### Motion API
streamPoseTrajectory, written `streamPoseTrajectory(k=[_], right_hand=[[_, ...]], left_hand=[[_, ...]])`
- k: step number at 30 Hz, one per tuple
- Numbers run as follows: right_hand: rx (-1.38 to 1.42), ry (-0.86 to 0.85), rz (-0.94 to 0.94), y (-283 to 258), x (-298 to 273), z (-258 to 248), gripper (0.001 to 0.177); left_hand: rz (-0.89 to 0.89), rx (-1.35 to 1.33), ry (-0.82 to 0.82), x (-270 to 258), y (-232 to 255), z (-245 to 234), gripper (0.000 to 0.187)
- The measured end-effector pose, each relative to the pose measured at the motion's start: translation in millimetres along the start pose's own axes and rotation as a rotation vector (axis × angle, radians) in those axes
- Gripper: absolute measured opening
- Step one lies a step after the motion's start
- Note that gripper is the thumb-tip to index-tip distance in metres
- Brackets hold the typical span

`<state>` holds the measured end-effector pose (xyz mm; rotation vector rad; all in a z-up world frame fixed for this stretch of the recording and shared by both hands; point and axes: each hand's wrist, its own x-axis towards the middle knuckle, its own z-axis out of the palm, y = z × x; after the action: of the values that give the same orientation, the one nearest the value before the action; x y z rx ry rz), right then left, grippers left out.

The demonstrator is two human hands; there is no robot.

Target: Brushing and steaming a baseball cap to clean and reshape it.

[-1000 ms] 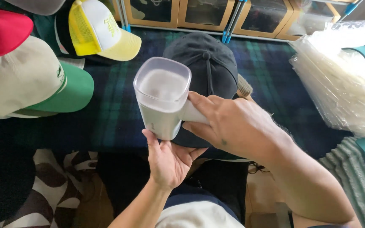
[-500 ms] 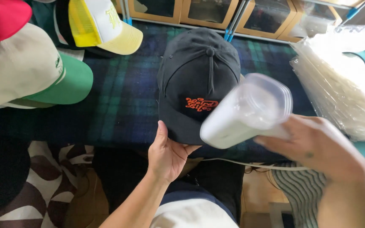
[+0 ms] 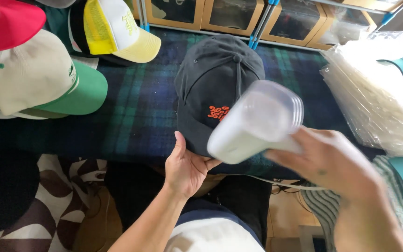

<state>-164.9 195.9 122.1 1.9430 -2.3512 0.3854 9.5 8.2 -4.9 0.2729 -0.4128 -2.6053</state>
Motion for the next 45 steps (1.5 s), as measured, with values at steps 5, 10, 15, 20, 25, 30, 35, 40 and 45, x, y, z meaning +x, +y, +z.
streamPoseTrajectory(k=[5,10,15,20,25,30,35,40,45], right_hand=[[-0.149,-0.118,-0.014,-69.8,65.4,-1.3,0.052],[-0.22,-0.361,0.116,-91.3,95.6,-10.2,0.051],[-0.206,-0.329,-0.012,-57.9,62.8,-10.1,0.053],[-0.16,-0.169,0.209,8.0,-9.7,-7.7,0.042],[-0.095,-0.061,0.578,49.6,-61.2,11.1,0.053],[0.466,0.558,0.796,38.5,-92.5,89.1,0.03],[0.446,0.767,0.451,27.9,-70.5,146.1,0.026],[0.499,0.858,0.471,2.9,-41.6,143.9,0.039],[0.43,0.837,0.242,-7.7,-15.5,98.6,0.05]], left_hand=[[0.041,-0.033,-0.128,4.1,-1.4,-18.3,0.094],[0.095,-0.051,-0.093,3.9,0.7,-17.9,0.098],[0.053,-0.012,0.0,6.1,2.4,-12.4,0.087],[-0.003,-0.05,0.271,1.5,-0.5,0.5,0.06],[-0.007,-0.017,0.301,-5.8,8.7,15.3,0.051],[0.826,0.877,0.09,13.7,36.8,-0.7,0.069],[0.928,1.631,-0.381,104.3,111.3,77.3,0.047],[0.177,1.957,-0.429,179.4,128.0,143.4,0.047],[-0.109,1.859,-0.279,180.2,130.4,157.3,0.058]])
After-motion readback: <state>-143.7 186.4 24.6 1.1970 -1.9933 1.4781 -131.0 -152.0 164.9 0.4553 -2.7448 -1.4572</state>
